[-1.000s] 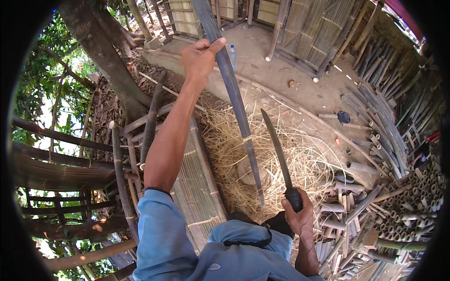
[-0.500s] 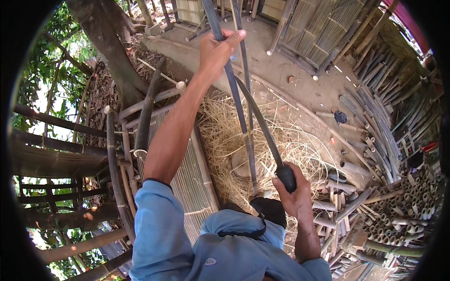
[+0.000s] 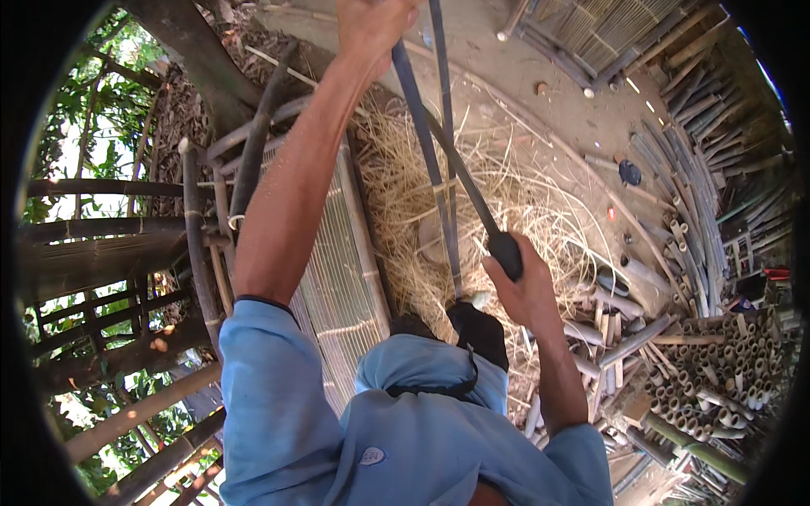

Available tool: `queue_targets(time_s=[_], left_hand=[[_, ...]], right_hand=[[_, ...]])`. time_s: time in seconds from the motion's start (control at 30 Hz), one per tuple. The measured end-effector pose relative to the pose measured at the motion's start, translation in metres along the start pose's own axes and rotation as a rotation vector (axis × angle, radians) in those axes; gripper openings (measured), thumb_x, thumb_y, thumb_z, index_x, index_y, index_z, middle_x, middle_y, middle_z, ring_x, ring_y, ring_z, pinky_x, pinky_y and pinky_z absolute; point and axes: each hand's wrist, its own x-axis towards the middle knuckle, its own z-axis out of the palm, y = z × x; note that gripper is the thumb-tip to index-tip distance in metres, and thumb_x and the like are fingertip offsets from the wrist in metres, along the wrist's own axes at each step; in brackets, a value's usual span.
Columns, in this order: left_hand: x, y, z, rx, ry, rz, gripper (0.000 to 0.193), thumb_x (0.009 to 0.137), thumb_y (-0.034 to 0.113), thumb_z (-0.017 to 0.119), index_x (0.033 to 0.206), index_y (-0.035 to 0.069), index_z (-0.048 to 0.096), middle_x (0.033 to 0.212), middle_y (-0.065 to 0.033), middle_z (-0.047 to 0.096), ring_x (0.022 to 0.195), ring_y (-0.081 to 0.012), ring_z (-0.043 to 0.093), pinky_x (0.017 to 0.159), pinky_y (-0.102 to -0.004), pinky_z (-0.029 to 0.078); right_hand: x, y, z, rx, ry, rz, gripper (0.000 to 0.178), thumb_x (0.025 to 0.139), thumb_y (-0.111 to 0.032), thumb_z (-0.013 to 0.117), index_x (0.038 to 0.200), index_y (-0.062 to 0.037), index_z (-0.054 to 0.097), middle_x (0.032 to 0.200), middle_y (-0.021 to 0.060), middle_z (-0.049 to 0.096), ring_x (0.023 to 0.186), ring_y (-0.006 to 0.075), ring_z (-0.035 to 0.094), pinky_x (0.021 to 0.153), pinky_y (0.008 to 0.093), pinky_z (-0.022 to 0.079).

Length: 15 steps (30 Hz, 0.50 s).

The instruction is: The person shaves a long strip of bamboo with a knife while sitting on a bamboo bench. He repeatedly pulls the bamboo across the blade to thin it, handling the strip and the knife by hand.

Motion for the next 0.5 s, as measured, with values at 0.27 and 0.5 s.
queue_targets(time_s=[0.27,0.5], left_hand=[[-0.008,0.01,0.022,-0.166,0.055,-0.017,0.021,0.089,0.024,0.08,0.084,0.007,0.068,0.064,0.0062,0.053,0.052,-0.0045,0.045,0.048,-0.0222,0.032],[-0.064,-0.102,0.012,0.333,-0.151,-0.122,0.028,0.09,0.029,0.079,0.092,0.002,0.073,0.067,0.0019,0.06,0.06,-0.0069,0.053,0.055,-0.0293,0.044]], right_hand=[[0.072,0.106,0.04,0.154,-0.535,0.394,0.039,0.091,-0.021,0.07,0.117,0.0024,0.052,0.076,0.0116,0.064,0.055,0.0213,0.063,0.054,0.0355,0.05],[0.098,0.133,0.043,0.008,-0.437,0.326,0.04,0.09,-0.023,0.066,0.118,0.0026,0.055,0.081,0.0126,0.062,0.066,0.0215,0.063,0.06,0.0387,0.05]])
